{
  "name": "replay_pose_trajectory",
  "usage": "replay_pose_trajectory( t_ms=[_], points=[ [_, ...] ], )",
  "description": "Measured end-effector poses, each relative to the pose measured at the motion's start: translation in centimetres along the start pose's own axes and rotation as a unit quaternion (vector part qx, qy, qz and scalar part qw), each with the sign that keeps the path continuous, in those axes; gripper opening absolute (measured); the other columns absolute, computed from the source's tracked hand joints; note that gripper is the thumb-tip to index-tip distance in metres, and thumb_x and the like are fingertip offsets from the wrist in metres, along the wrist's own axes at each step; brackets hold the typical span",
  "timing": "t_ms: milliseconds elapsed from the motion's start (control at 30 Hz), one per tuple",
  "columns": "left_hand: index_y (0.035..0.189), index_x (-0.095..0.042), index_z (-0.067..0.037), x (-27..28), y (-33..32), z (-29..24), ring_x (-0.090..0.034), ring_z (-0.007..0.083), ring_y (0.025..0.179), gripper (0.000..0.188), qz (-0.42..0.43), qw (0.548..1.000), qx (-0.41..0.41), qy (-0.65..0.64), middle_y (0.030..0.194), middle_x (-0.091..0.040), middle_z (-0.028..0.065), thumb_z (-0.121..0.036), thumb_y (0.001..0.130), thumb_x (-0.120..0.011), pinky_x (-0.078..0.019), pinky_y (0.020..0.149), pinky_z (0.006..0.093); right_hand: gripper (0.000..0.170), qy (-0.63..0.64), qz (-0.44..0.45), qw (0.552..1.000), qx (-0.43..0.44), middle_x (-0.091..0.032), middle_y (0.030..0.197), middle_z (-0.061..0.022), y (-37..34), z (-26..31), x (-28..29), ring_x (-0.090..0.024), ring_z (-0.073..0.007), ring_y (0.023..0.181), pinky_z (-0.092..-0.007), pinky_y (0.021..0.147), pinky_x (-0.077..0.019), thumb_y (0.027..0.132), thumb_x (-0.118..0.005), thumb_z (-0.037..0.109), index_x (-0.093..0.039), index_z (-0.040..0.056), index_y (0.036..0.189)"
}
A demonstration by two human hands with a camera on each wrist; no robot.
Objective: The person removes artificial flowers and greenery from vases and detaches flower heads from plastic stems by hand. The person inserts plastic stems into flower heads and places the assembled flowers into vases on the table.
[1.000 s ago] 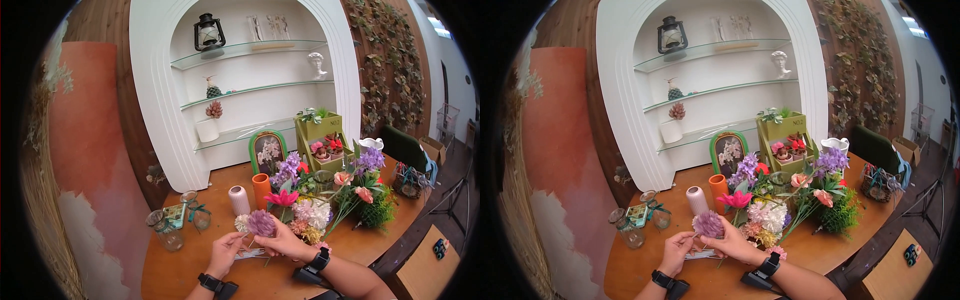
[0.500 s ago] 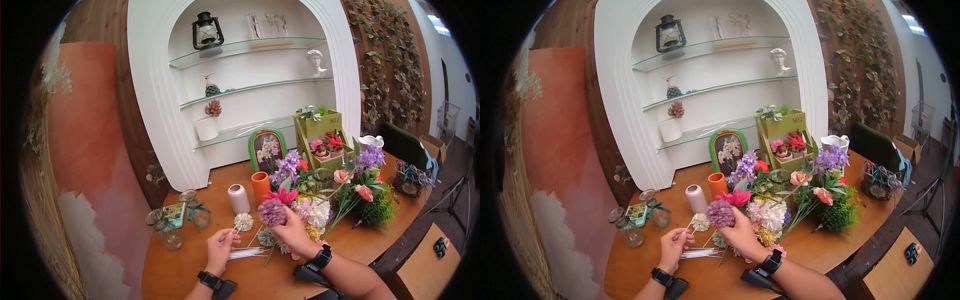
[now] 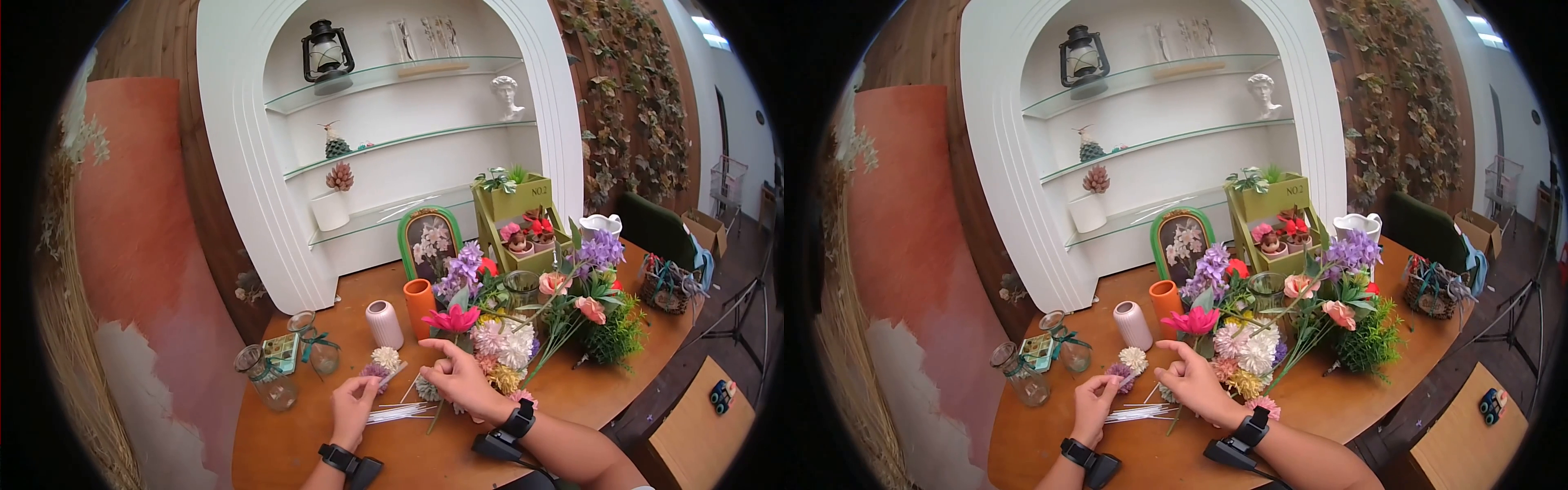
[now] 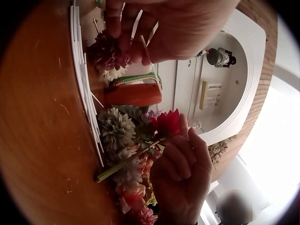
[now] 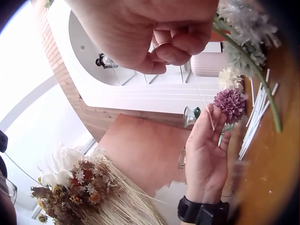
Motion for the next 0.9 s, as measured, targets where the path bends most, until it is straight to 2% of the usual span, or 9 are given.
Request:
replay_pose_trajectory(
  t_ms=[133,200,333,400,433,500,600,800,900],
  points=[
    [0.096,-0.070,0.001,0.7,0.0,-1.0,-0.059,0.0143,0.094,0.014,-0.072,0.992,-0.057,0.091,0.101,-0.059,0.0069,-0.011,0.091,-0.067,-0.0476,0.082,0.0275,0.040,-0.002,-0.003,1.000,0.015,-0.048,0.061,0.0071,0.2,-0.6,0.1,-0.041,-0.0011,0.053,-0.0215,0.047,-0.0319,0.095,-0.061,0.012,-0.050,0.0034,0.132],
    [0.100,-0.069,-0.003,1.4,0.1,-1.1,-0.053,0.0154,0.103,0.013,-0.124,0.976,-0.083,0.156,0.106,-0.051,0.0071,-0.011,0.089,-0.068,-0.0447,0.089,0.0285,0.034,-0.012,-0.002,1.000,0.017,-0.049,0.062,0.0083,0.1,-0.5,0.0,-0.040,-0.0006,0.053,-0.0216,0.048,-0.0319,0.095,-0.061,0.013,-0.055,0.0034,0.127],
    [0.111,-0.065,-0.006,1.7,0.2,-0.2,-0.050,0.0147,0.103,0.022,-0.131,0.972,-0.076,0.181,0.109,-0.050,0.0070,-0.010,0.089,-0.067,-0.0432,0.090,0.0290,0.029,-0.013,0.009,1.000,0.001,-0.048,0.062,0.0086,0.2,-0.4,-0.2,-0.039,-0.0001,0.050,-0.0193,0.045,-0.0286,0.096,-0.059,0.011,-0.055,0.0023,0.123],
    [0.120,-0.058,-0.008,1.5,0.4,1.4,-0.051,0.0116,0.093,0.028,-0.088,0.993,0.029,0.071,0.103,-0.052,0.0045,-0.010,0.092,-0.063,-0.0436,0.082,0.0260,0.024,-0.016,0.015,1.000,-0.004,-0.047,0.062,0.0094,0.1,-0.3,-0.2,-0.038,0.0004,0.049,-0.0189,0.044,-0.0275,0.097,-0.059,0.012,-0.058,0.0024,0.119],
    [0.120,-0.058,-0.008,1.7,0.4,1.5,-0.051,0.0116,0.093,0.028,-0.088,0.993,0.029,0.071,0.103,-0.052,0.0045,-0.010,0.092,-0.063,-0.0436,0.082,0.0260,0.024,-0.016,0.015,1.000,-0.003,-0.047,0.062,0.0094,0.2,-0.3,-0.2,-0.038,0.0004,0.049,-0.0189,0.044,-0.0275,0.097,-0.059,0.012,-0.058,0.0024,0.119],
    [0.121,-0.056,-0.008,1.2,0.5,1.8,-0.050,0.0082,0.078,0.026,-0.019,0.993,0.117,-0.028,0.089,-0.053,0.0002,-0.009,0.095,-0.058,-0.0420,0.069,0.0222,0.020,-0.021,0.018,0.999,-0.016,-0.048,0.062,0.0098,0.2,-0.5,-0.2,-0.037,0.0009,0.048,-0.0187,0.043,-0.0264,0.097,-0.059,0.014,-0.061,0.0025,0.114],
    [0.115,-0.058,-0.006,1.0,0.5,1.4,-0.048,0.0054,0.067,0.019,0.011,0.991,0.124,-0.041,0.080,-0.054,-0.0039,-0.011,0.098,-0.055,-0.0379,0.060,0.0195,0.019,-0.023,0.020,0.999,-0.015,-0.049,0.062,0.0096,0.2,-0.6,-0.2,-0.037,0.0011,0.048,-0.0185,0.042,-0.0265,0.098,-0.059,0.015,-0.062,0.0023,0.111],
    [0.106,-0.065,-0.004,0.7,0.4,1.1,-0.050,0.0059,0.063,0.013,0.015,0.992,0.127,-0.025,0.075,-0.055,-0.0036,-0.008,0.094,-0.060,-0.0379,0.055,0.0187,0.019,-0.034,0.022,0.999,-0.012,-0.051,0.062,0.0092,0.2,-0.5,-0.1,-0.038,0.0015,0.048,-0.0185,0.041,-0.0269,0.098,-0.059,0.016,-0.062,0.0018,0.110],
    [0.101,-0.068,-0.003,0.8,0.1,0.8,-0.052,0.0059,0.069,0.011,0.019,0.989,0.147,-0.030,0.084,-0.058,-0.0020,-0.006,0.091,-0.064,-0.0390,0.058,0.0189,0.020,-0.027,0.016,0.999,-0.010,-0.053,0.063,0.0083,0.1,-0.5,0.0,-0.040,-0.0003,0.053,-0.0215,0.047,-0.0321,0.096,-0.061,0.019,-0.067,0.0028,0.105]
  ],
)
Point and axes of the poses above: each hand's wrist, its own y-axis towards the middle knuckle, its own x-axis out of the back of the hand, z = x × y, the point moved 4 cm from there along y, towards the middle knuckle
